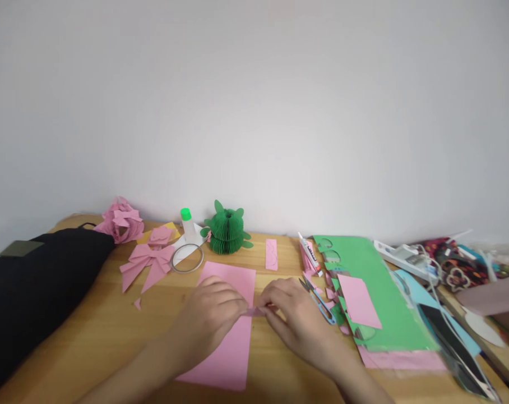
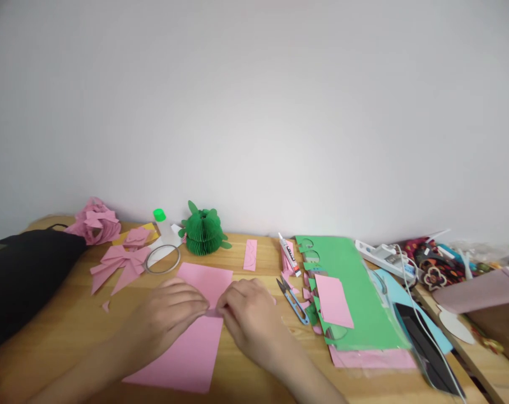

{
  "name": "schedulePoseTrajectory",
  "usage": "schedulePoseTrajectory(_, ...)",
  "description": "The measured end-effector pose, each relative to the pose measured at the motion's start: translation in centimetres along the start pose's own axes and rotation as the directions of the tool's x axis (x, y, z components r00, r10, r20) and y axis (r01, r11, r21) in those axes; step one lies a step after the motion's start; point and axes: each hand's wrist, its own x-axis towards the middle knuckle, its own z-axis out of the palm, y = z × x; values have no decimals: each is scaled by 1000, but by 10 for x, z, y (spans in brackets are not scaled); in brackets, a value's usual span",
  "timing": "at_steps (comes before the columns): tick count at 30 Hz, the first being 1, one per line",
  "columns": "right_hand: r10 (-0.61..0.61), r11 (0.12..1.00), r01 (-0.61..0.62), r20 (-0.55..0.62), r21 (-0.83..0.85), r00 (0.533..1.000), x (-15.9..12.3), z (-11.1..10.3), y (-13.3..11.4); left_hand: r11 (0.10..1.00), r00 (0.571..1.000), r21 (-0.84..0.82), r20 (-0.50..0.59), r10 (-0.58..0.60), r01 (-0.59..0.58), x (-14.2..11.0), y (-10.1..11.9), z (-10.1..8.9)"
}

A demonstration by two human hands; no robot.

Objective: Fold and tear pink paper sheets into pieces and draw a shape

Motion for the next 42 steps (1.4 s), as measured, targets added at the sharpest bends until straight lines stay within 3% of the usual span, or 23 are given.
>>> schedulePoseTrajectory(3,97,994,-99,-43,-52,994,-12,-18,25,1000,994,6,-111,3,-3,-8,-8,-9)
schedulePoseTrajectory(4,181,980,-188,-96,-62,979,-17,-24,34,999,989,-14,-143,-39,37,-10,-11,-12)
schedulePoseTrajectory(6,313,945,-325,-230,-17,921,-25,-30,47,970,956,-121,-183,-229,210,-13,-14,-18)
schedulePoseTrajectory(8,422,907,-393,-300,153,856,-31,-25,50,843,845,-323,-185,-501,429,-11,-15,-17)
schedulePoseTrajectory(11,470,798,-342,-158,497,869,-30,-1,37,572,636,-611,-141,-759,547,-5,-12,-3)
schedulePoseTrajectory(12,457,751,-311,-117,583,882,-28,9,30,506,592,-670,-122,-797,543,-3,-10,4)
schedulePoseTrajectory(14,464,663,-285,-81,692,882,-24,26,18,409,546,-738,-65,-835,538,-1,-5,19)
schedulePoseTrajectory(17,555,566,-307,-79,766,828,-20,41,10,352,548,-748,19,-836,563,-1,1,35)
schedulePoseTrajectory(19,589,548,-317,-88,774,803,-21,45,9,418,609,-706,24,-793,571,-3,4,40)
schedulePoseTrajectory(22,578,595,-316,-121,738,807,-26,44,8,544,746,-648,57,-663,533,-5,9,41)
schedulePoseTrajectory(24,560,641,-303,-160,705,813,-28,43,6,508,806,-696,176,-565,508,-5,13,39)
schedulePoseTrajectory(26,526,692,-270,-212,670,823,-27,42,1,402,824,-765,282,-491,502,-3,19,38)
schedulePoseTrajectory(29,408,811,-162,-345,562,845,-25,42,-7,243,814,-822,380,-439,514,-1,30,40)
schedulePoseTrajectory(31,308,880,-82,-430,468,848,-24,43,-10,103,785,-849,425,-451,518,-1,37,43)
schedulePoseTrajectory(33,260,899,-51,-437,435,861,-24,43,-11,-58,720,-858,464,-516,511,-6,38,47)
schedulePoseTrajectory(35,301,861,-96,-348,500,888,-25,44,-6,-158,627,-846,491,-604,510,-14,33,50)
schedulePoseTrajectory(37,404,756,-202,-201,623,892,-24,48,3,-116,550,-822,470,-691,557,-25,23,52)
schedulePoseTrajectory(39,491,610,-309,-42,730,870,-22,55,15,131,515,-764,288,-807,632,-36,12,53)
schedulePoseTrajectory(41,515,490,-382,93,784,852,-19,64,26,476,543,-520,-27,-839,710,-43,3,52)
schedulePoseTrajectory(42,522,450,-420,149,788,840,-17,70,30,608,594,-321,-155,-790,726,-45,0,52)
